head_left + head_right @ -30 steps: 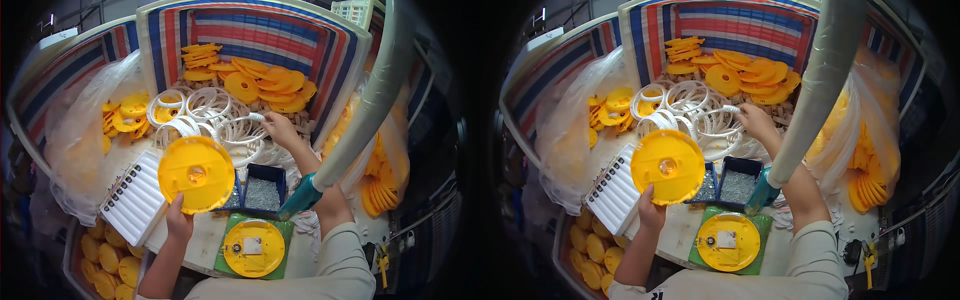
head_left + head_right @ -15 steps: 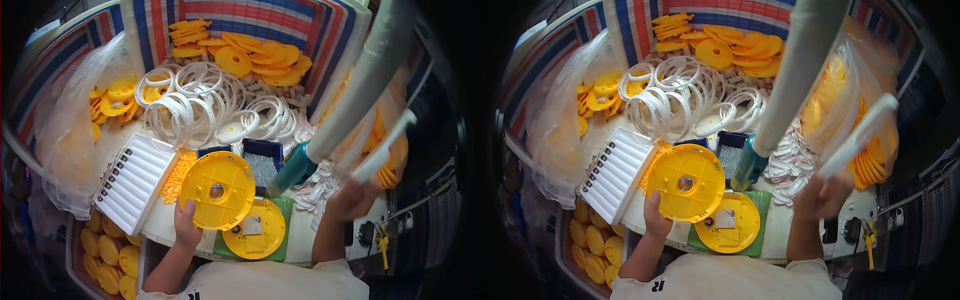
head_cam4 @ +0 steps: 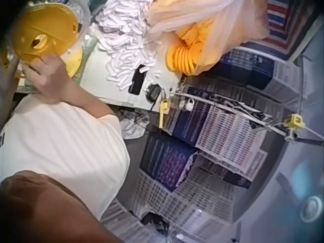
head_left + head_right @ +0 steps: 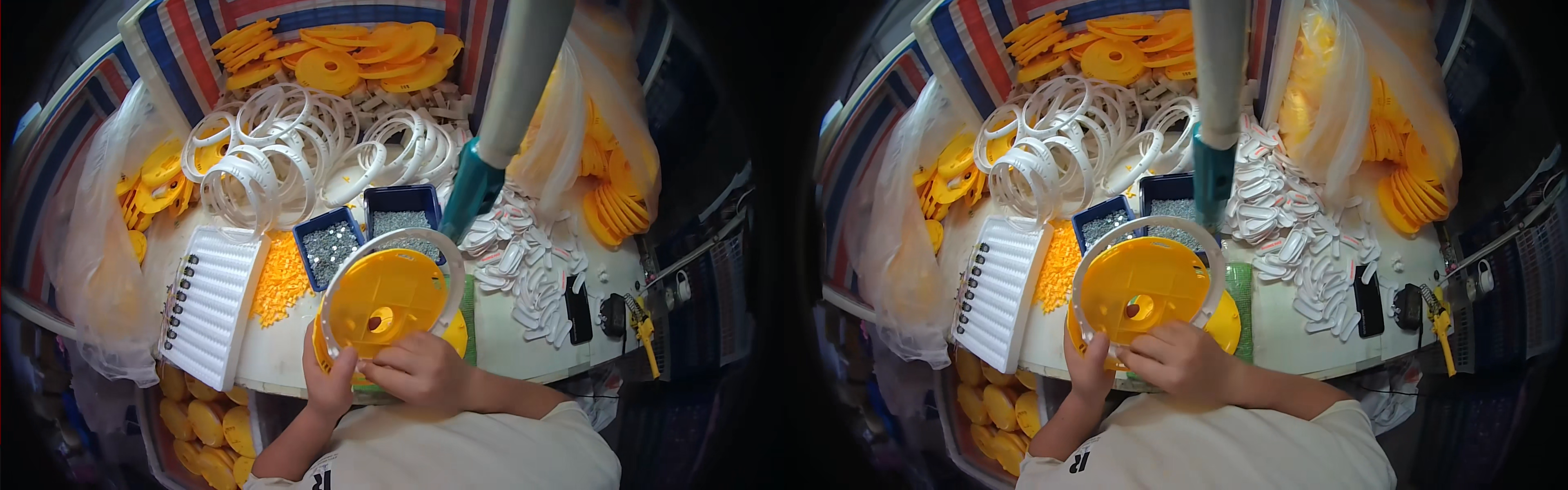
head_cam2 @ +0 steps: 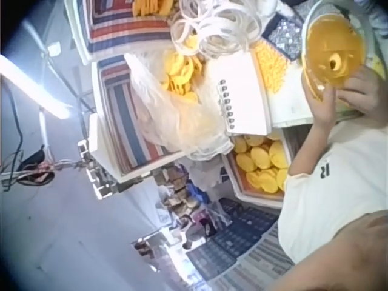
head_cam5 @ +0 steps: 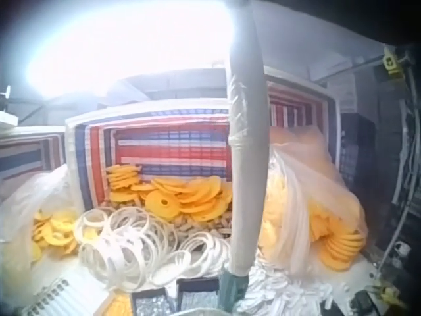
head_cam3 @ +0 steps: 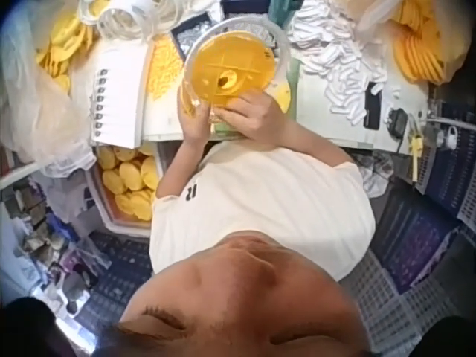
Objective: Assemble yellow plastic toy components by inserting metal pins and using a pneumatic tool.
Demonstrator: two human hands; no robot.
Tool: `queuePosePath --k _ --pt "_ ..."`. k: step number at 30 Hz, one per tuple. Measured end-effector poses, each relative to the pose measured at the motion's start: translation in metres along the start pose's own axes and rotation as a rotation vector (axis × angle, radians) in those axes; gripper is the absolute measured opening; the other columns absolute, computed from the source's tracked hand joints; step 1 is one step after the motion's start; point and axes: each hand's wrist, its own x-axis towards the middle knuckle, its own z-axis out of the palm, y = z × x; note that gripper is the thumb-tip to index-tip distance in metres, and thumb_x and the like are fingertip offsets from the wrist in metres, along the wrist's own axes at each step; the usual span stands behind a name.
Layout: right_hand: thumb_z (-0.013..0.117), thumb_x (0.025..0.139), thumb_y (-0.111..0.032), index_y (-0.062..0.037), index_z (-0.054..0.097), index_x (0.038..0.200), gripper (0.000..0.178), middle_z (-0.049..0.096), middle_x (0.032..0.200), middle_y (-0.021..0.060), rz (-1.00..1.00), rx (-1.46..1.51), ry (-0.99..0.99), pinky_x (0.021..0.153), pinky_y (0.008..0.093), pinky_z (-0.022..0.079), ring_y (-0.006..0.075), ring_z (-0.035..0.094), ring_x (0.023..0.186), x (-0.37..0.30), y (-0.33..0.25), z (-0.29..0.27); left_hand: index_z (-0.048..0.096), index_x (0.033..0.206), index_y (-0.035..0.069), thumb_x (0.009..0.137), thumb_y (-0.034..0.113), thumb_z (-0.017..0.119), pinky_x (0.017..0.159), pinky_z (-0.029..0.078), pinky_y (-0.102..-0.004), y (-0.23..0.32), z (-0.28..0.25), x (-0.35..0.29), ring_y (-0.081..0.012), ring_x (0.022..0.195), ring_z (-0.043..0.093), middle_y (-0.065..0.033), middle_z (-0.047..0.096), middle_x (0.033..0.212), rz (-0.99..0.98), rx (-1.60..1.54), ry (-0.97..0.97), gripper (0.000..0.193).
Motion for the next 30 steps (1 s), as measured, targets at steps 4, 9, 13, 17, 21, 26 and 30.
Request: queuePosePath --k 4,9,13,17,21,26,30 --pt "0.083 0.079 -0.014 -0.0091 0.076 0.113 0.036 0.071 0.103 0.0029 -0.143 -0.072 0.307 0.073 0.0350 0.054 0.0219 0.068 0.091 0.020 0.009 -0.023 0.047 0.151 -0.002 0.097 0.014 0.068 0.112 0.045 -0.0380 0.022 -0.016 0.012 -0.0212 0.129 0.058 -0.0126 0.060 0.141 -0.183 -0.073 -0.054 0.061" --pt "0.072 0.095 -0.011 -0.0064 0.067 0.125 0.031 0.073 0.101 0.0113 0.245 -0.122 0.078 0.077 0.0401 0.056 0.0323 0.071 0.096 0.063 0.032 -0.050 0.040 0.157 -0.004 0.094 0.032 0.071 0.115 0.046 -0.0399 0.068 -0.035 0.025 -0.0260 0.136 0.058 -0.0160 0.056 0.149 -0.386 0.054 -0.341 0.079" --pt "0.058 0.108 -0.015 -0.0005 0.066 0.119 0.019 0.071 0.082 0.0137 0.570 0.196 -0.002 0.070 0.0350 0.055 0.0289 0.071 0.072 0.055 0.041 -0.035 0.036 0.161 -0.002 0.104 0.063 0.045 0.120 0.042 -0.0432 0.057 -0.046 0.016 -0.0289 0.141 0.055 -0.0192 0.051 0.157 -0.223 -0.213 -0.286 0.087" --pt "0.054 0.110 -0.015 -0.0003 0.066 0.116 0.020 0.068 0.080 0.0068 0.792 0.393 0.184 0.066 0.0280 0.048 0.0083 0.062 0.073 0.041 0.044 -0.009 0.030 0.165 0.004 0.099 0.078 0.044 0.124 0.038 -0.0460 0.043 -0.044 -0.010 -0.0324 0.148 0.048 -0.0178 0.043 0.164 -0.175 -0.351 -0.187 0.100" --pt "0.052 0.111 -0.015 0.0009 0.063 0.115 0.020 0.067 0.079 0.0055 0.807 0.429 0.165 0.066 0.0280 0.049 0.0085 0.062 0.072 0.030 0.042 0.016 0.020 0.168 0.003 0.103 0.068 0.049 0.124 0.035 -0.0474 0.032 -0.033 -0.020 -0.0348 0.153 0.040 -0.0188 0.034 0.170 -0.173 -0.548 -0.113 0.096" --pt "0.052 0.111 -0.013 0.0018 0.058 0.119 0.018 0.071 0.093 0.0100 0.871 0.533 0.193 0.070 0.0283 0.053 0.0104 0.066 0.078 0.026 0.039 0.017 0.031 0.163 0.000 0.108 0.064 0.038 0.122 0.041 -0.0496 0.043 -0.040 -0.013 -0.0388 0.146 0.049 -0.0245 0.047 0.159 -0.032 -0.186 -0.039 0.085" --pt "0.055 0.109 -0.009 0.0013 0.057 0.117 0.014 0.073 0.110 0.0145 0.592 0.343 0.208 0.077 0.0287 0.057 0.0135 0.070 0.086 0.027 0.052 0.001 0.032 0.161 -0.004 0.109 0.066 0.032 0.121 0.043 -0.0494 0.034 -0.059 -0.005 -0.0362 0.143 0.053 -0.0247 0.048 0.158 -0.174 -0.374 -0.130 0.088"
